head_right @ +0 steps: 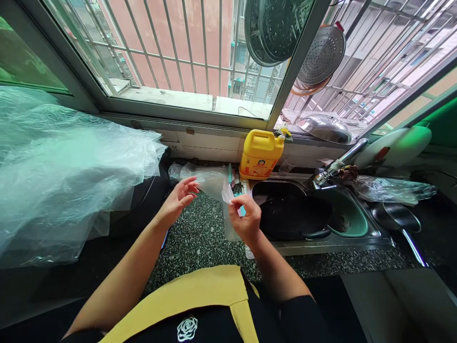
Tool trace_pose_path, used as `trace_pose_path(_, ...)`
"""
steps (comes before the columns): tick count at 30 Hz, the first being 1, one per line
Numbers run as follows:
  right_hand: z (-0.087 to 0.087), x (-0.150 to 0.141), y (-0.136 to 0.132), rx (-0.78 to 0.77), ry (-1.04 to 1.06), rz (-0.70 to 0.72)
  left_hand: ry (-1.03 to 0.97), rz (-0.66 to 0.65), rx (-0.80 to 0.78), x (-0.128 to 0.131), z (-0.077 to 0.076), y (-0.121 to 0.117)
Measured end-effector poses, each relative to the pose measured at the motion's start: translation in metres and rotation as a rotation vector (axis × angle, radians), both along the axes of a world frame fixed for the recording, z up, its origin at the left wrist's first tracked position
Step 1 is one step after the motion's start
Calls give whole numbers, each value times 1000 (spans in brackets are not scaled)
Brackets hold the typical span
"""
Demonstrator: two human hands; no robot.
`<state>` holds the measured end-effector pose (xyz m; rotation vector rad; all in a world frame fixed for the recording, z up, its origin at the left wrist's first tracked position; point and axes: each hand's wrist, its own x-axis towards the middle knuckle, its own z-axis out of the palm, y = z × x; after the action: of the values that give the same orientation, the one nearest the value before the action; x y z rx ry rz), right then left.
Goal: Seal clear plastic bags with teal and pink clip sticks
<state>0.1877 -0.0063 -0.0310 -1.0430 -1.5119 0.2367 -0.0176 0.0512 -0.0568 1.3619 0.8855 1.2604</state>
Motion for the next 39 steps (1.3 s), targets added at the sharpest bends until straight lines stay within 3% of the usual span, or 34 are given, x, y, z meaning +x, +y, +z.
trace_pose_path(4, -1, -1, -1, 2, -12, -14, -157, -90, -142, 24, -18, 18)
trace_pose_path(8, 0, 2, -4, -9, -40, -23, -270, -161, -149, 50, -10, 41)
trace_pose_path(12, 2, 11, -8, 12, -37, -39, -235, -249, -201, 61, 2, 49)
trace_pose_path(19, 2, 15, -7, 15, -40, -170, -99, 14, -82, 69, 19, 11)
trace_pose_path(24, -4, 0, -4, 104, -53, -250, 78, 210, 172, 75, 30, -21)
trace_pose_path(28, -8, -11, -3, 218, -155, -324, 250, 315, 359, 81, 31, -35)
trace_pose_path(33, -8, -14, -1, 305, -268, -384, 298, 322, 400, 86, 27, -40)
trace_pose_path(39, -12, -16, 4, 318, -292, -396, 213, 212, 339, 85, 27, -44)
